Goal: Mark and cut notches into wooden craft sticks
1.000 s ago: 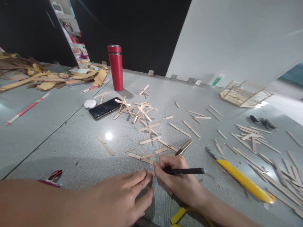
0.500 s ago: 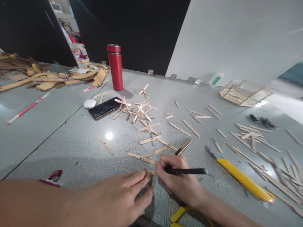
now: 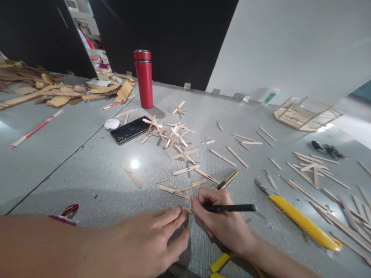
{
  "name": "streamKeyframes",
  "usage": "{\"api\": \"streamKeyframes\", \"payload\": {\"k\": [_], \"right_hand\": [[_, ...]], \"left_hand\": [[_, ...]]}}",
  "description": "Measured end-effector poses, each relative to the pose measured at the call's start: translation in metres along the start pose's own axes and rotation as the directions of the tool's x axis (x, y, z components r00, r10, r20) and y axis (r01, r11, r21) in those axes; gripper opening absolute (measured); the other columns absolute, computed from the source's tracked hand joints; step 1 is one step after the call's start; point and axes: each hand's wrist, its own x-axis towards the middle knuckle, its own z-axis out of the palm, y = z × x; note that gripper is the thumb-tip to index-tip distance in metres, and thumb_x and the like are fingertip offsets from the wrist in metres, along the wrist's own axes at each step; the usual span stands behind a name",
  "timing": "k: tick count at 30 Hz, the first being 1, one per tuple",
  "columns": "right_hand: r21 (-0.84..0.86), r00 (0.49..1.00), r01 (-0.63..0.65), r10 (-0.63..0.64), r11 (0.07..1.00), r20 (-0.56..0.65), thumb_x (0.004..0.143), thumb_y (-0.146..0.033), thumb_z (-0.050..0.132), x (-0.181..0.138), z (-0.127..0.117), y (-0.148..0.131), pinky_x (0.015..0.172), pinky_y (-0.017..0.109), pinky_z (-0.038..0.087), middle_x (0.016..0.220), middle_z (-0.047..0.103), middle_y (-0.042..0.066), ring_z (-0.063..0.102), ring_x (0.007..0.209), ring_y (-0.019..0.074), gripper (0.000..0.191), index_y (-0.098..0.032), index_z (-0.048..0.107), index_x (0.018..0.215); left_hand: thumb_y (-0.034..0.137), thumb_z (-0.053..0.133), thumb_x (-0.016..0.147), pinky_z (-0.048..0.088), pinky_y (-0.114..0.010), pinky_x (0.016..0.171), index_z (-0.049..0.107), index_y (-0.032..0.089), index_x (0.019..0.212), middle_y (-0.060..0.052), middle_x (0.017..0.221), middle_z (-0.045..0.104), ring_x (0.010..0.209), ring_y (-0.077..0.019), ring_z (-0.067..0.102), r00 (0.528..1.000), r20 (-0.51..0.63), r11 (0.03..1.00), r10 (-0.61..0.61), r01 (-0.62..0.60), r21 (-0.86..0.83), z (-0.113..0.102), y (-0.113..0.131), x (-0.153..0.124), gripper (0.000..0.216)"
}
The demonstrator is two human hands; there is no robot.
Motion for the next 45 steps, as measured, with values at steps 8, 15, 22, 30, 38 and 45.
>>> {"api": "streamKeyframes", "payload": {"k": [8,15,22,30,38,45], "right_hand": [[-0.034,1.0,0.021,-0.021,0.999,0.009,0.1,-0.032,0.053,0.0,-0.002,-0.004,0.036,0.02,0.025,0.043,0.036,-0.009,0.034,0.034,0.0066,0.044,-0.025,0.034,0.06],[-0.097,0.997,0.079,-0.079,0.992,0.001,0.097,-0.028,0.055,0.003,-0.002,-0.004,0.041,0.023,0.024,0.048,0.031,-0.008,0.031,0.043,0.008,0.044,-0.024,0.031,0.06],[-0.105,0.994,0.105,-0.103,0.989,0.025,0.095,-0.027,0.056,0.004,-0.006,-0.007,0.043,0.025,0.021,0.051,0.029,-0.008,0.028,0.047,0.0084,0.043,-0.024,0.031,0.06],[0.035,0.999,0.033,-0.033,0.999,0.005,0.098,-0.033,0.054,0.001,-0.008,-0.003,0.036,0.022,0.027,0.046,0.043,-0.008,0.037,0.035,0.007,0.042,-0.025,0.037,0.061],[0.074,0.99,0.049,-0.039,0.996,-0.133,0.103,-0.037,0.056,0.0,-0.009,-0.004,0.044,0.021,0.036,0.056,0.051,-0.008,0.044,0.045,0.0082,0.031,-0.022,0.051,0.076],[-0.179,0.948,0.204,-0.24,0.962,-0.208,0.104,-0.028,0.058,-0.001,-0.01,-0.003,0.067,0.025,0.049,0.085,0.066,0.0,0.062,0.073,0.0145,0.01,-0.021,0.063,0.098]], "left_hand": [[0.023,0.057,0.097,0.043,-0.041,0.115,0.068,0.004,0.127,-0.017,0.131,0.068,0.128,-0.0319,0.061,1.0,-0.008,1.0,0.011,-0.011,0.018,-0.002,-0.002,-0.001,0.037],[0.021,0.058,0.098,0.041,-0.04,0.116,0.066,0.001,0.129,-0.019,0.134,0.067,0.13,-0.0314,0.06,1.0,-0.013,1.0,-0.009,0.008,-0.021,-0.003,-0.002,0.0,0.038],[0.022,0.055,0.099,0.041,-0.04,0.116,0.066,0.003,0.128,-0.018,0.133,0.067,0.131,-0.0317,0.06,1.0,-0.011,1.0,-0.011,0.011,-0.028,-0.003,-0.003,0.0,0.036],[0.021,0.053,0.101,0.039,-0.042,0.117,0.069,0.006,0.126,-0.015,0.132,0.067,0.13,-0.0319,0.059,1.0,0.018,1.0,0.02,-0.02,-0.007,-0.001,-0.002,-0.001,0.033],[0.016,0.058,0.095,0.049,-0.04,0.102,0.069,0.005,0.117,-0.016,0.117,0.069,0.112,-0.0292,0.064,0.999,-0.006,0.999,0.036,-0.035,0.037,-0.011,-0.008,-0.002,0.027],[0.002,0.066,0.076,0.056,-0.034,0.085,0.066,0.014,0.104,-0.008,0.104,0.065,0.095,-0.0245,0.061,0.958,0.148,0.861,-0.247,0.287,-0.42,-0.014,-0.015,-0.003,0.03]]}}
